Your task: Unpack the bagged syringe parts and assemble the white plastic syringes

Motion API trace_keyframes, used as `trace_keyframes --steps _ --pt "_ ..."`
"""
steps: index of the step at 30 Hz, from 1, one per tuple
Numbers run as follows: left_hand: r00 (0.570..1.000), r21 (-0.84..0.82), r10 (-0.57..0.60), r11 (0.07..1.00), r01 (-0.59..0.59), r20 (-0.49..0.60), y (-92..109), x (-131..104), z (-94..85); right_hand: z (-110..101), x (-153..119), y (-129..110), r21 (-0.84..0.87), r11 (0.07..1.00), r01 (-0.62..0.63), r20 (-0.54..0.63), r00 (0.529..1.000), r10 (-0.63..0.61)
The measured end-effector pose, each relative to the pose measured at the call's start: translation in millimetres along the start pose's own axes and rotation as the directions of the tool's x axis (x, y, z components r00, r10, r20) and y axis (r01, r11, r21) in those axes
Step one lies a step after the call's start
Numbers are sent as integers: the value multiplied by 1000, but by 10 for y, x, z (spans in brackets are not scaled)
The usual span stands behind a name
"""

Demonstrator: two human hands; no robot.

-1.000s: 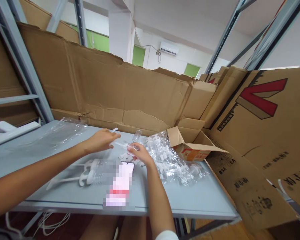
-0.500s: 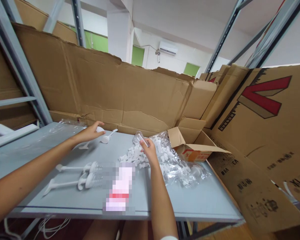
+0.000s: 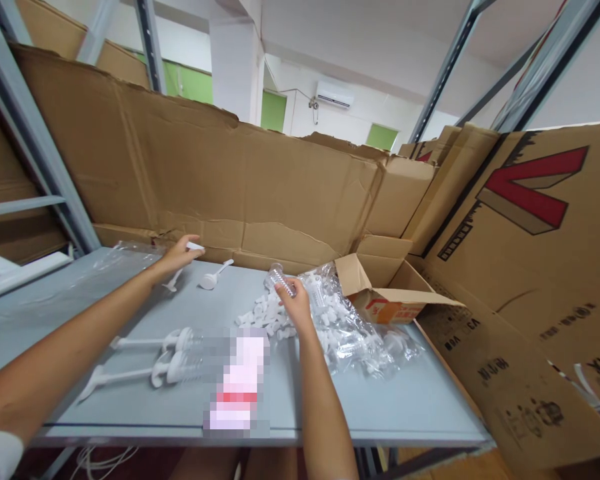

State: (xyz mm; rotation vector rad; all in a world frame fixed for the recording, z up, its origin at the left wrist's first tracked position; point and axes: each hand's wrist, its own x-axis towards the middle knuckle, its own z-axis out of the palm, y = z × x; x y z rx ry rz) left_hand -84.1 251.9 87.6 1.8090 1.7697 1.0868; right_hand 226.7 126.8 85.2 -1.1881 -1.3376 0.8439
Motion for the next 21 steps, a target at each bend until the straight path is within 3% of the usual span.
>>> trace_keyframes --steps 4,9,17,21 --pt "993 92 -72 994 63 93 -63 92 115 15 -41 -64 -4 1000 -12 5 1000 12" --pt "988 327 -139 939 110 68 -164 192 326 35 -45 -44 1 1000 -13 4 1000 13" --pt "995 366 -88 929 64 49 -128 271 450 61 -12 104 -50 999 10 6 1000 -10" --pt "1000 377 -7 926 -4 29 97 146 430 61 13 136 -111 985 131 -45 990 -136"
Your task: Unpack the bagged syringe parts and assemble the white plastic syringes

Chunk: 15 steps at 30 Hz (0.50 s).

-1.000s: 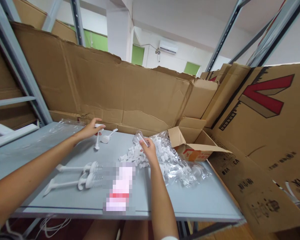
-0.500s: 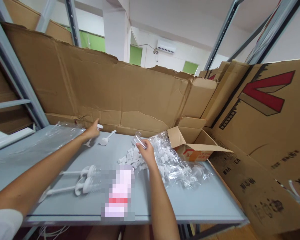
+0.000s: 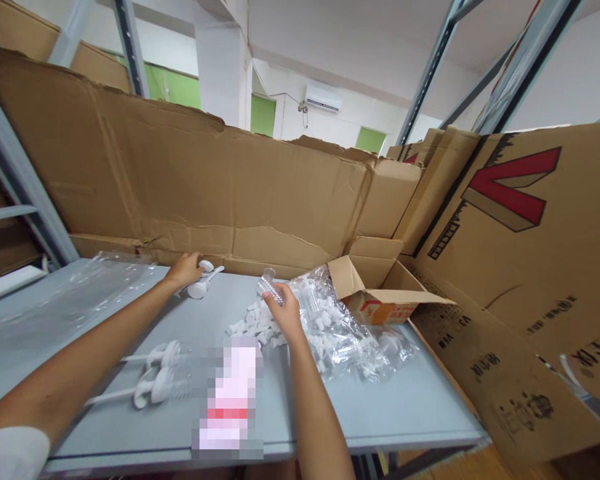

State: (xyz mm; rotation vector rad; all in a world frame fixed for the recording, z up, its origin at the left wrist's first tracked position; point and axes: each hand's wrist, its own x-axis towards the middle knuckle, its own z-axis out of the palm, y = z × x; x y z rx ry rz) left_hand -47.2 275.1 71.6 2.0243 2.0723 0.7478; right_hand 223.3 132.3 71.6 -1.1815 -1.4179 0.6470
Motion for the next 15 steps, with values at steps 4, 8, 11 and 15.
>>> trace_keyframes --steps 4,8,11,15 --pt "929 -157 364 916 -370 -64 494 -399 -153 26 32 49 -13 999 39 -74 996 -40" --pt "774 -501 625 704 -503 100 1003 -851 -248 60 20 71 64 997 37 -2 999 -37" --pt "745 -634 652 636 -440 138 1202 -1006 -234 70 5 76 117 992 37 45 998 -42" --pt "939 -803 336 580 -140 79 1283 -1038 -123 86 16 105 238 971 9 -10 1000 -7"
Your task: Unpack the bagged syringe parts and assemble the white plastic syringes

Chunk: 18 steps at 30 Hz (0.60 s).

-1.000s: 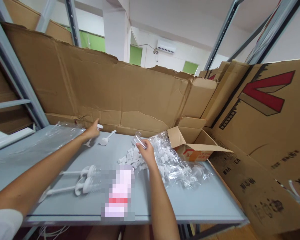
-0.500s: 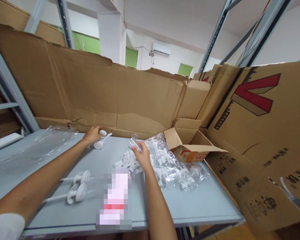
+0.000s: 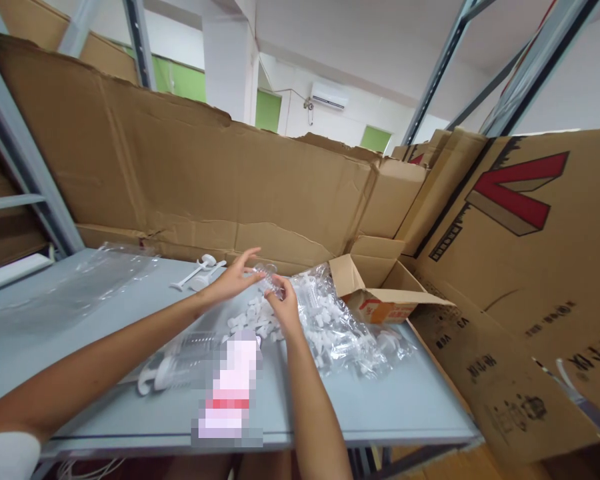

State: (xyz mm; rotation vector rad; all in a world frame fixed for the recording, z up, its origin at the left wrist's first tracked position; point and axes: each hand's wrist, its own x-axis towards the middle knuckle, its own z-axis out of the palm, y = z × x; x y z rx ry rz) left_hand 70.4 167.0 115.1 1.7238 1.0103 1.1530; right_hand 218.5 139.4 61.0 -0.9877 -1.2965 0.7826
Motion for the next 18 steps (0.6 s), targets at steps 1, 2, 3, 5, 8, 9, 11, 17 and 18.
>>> trace_keyframes --steps 1,2,3,5,8,9,11,17,18 --pt "996 -95 -86 992 83 -26 -22 -5 32 11 1 7 17 1000 -6 -48 999 7" --pt "986 -185 -165 969 163 1 -45 -14 67 26 -2 11 27 1000 -12 -89 996 14" --pt "975 -255 -219 941 224 51 -69 -25 104 46 -9 11 33 999 -17 -104 994 20" --pt "970 -313 -225 918 243 93 -126 -29 169 90 -38 -3 21 1000 -18 -31 999 18" --pt "984 -126 -176 977 170 -38 -244 88 192 127 -85 -47 -59 998 -2 117 993 9" --pt "980 -14 -184 983 184 -79 -294 162 171 124 -93 -63 -97 995 8 121 993 4" --pt "971 110 -209 969 222 -118 -406 336 95 95 -95 -92 -163 986 20 72 997 -9" --pt "939 372 -284 865 337 -192 -718 688 -71 -2 -44 -97 -266 964 4 -25 1000 -11" --pt "933 411 -302 839 357 -195 -755 705 -64 -4 -41 -89 -274 962 5 -26 1000 -12"
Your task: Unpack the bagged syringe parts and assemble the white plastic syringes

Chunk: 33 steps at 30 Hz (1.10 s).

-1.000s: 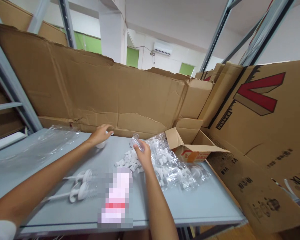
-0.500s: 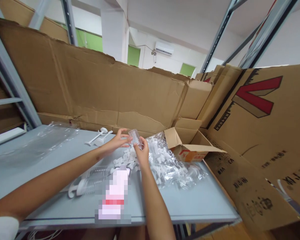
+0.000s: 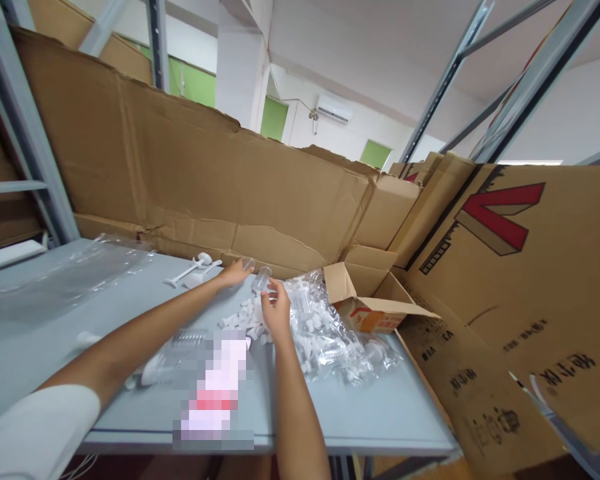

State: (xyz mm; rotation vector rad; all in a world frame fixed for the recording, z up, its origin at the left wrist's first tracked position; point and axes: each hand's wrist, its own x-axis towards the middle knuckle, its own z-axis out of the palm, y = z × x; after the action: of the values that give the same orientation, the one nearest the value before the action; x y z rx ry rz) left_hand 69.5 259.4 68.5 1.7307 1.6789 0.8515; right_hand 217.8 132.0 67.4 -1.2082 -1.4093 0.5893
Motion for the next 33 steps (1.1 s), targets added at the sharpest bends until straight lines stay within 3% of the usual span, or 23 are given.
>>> trace_keyframes --steps 4,7,13,15,17,20,22,25,28,30,33 --pt "999 164 -41 986 35 32 -38 6 70 9 -11 2 -6 1000 11 15 1000 -11" --pt "999 257 -12 966 -2 52 -15 -69 7 -2 -20 -28 -21 1000 14 20 1000 -13" --pt "971 370 172 902 -224 168 4 -533 -471 -13 -7 -21 -40 999 15 47 999 -13" --pt "920 412 232 840 -353 314 -63 -772 -670 -4 -5 -3 -36 999 19 66 998 -17" --pt "856 439 195 791 -425 478 -166 -1001 -837 10 -11 5 -26 999 25 94 995 -23" --pt "772 414 84 805 -425 630 -338 -1251 -979 33 -36 -3 -25 999 39 147 989 -35" --pt "730 354 85 833 -426 679 -425 -1336 -1007 52 -57 -10 -35 998 52 173 984 -46" --pt "701 256 167 852 -456 693 -468 -1387 -1017 96 -86 -13 -28 997 67 206 977 -60" --pt "718 261 277 800 -540 638 -383 -1436 -1046 154 -115 -31 33 999 -3 271 963 -6" --pt "724 307 415 706 -639 551 -260 -1498 -1070 189 -138 -66 112 987 -118 353 933 71" --pt "635 389 633 503 -772 442 -23 -1627 -1075 216 -183 -140 266 910 -317 538 833 133"
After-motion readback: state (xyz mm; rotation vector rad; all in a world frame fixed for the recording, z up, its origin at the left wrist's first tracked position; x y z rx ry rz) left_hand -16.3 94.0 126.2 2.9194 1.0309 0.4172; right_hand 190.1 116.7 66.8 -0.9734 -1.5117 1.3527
